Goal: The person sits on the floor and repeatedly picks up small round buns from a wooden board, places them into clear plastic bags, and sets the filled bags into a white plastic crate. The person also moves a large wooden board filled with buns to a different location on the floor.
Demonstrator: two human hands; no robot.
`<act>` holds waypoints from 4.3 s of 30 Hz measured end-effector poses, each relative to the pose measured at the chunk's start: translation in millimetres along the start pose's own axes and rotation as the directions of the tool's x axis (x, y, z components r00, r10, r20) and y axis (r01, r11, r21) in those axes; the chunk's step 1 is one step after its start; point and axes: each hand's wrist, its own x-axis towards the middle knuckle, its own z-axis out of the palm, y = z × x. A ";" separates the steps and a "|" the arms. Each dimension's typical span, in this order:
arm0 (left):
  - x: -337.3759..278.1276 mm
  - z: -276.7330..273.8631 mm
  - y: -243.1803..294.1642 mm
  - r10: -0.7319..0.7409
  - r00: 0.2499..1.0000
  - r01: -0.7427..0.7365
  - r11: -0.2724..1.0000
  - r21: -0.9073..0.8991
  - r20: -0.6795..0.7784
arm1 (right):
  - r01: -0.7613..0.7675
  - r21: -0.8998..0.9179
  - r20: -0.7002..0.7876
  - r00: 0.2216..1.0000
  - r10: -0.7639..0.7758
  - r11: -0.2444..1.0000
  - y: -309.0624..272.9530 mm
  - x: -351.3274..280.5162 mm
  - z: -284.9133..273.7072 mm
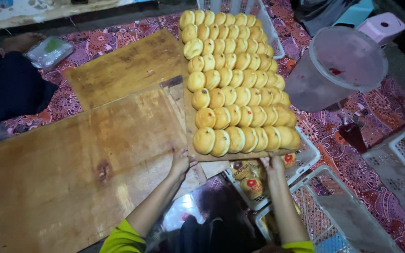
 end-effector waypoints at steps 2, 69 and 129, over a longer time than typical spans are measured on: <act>-9.5 -17.7 2.5 0.004 1.000 -0.004 1.000 0.005 -0.008 | -0.076 0.047 0.041 0.996 0.074 0.996 8.2 -16.8 -6.6; -367.0 -378.5 -47.9 0.188 0.490 -0.575 0.803 -0.154 -0.851 | -0.228 -0.343 0.364 0.862 0.353 0.911 284.7 -455.5 -123.7; -374.5 -359.5 11.3 0.648 0.149 -0.487 0.706 0.515 -0.747 | -0.049 -0.556 -0.014 0.999 0.049 0.830 -64.1 -200.1 -201.5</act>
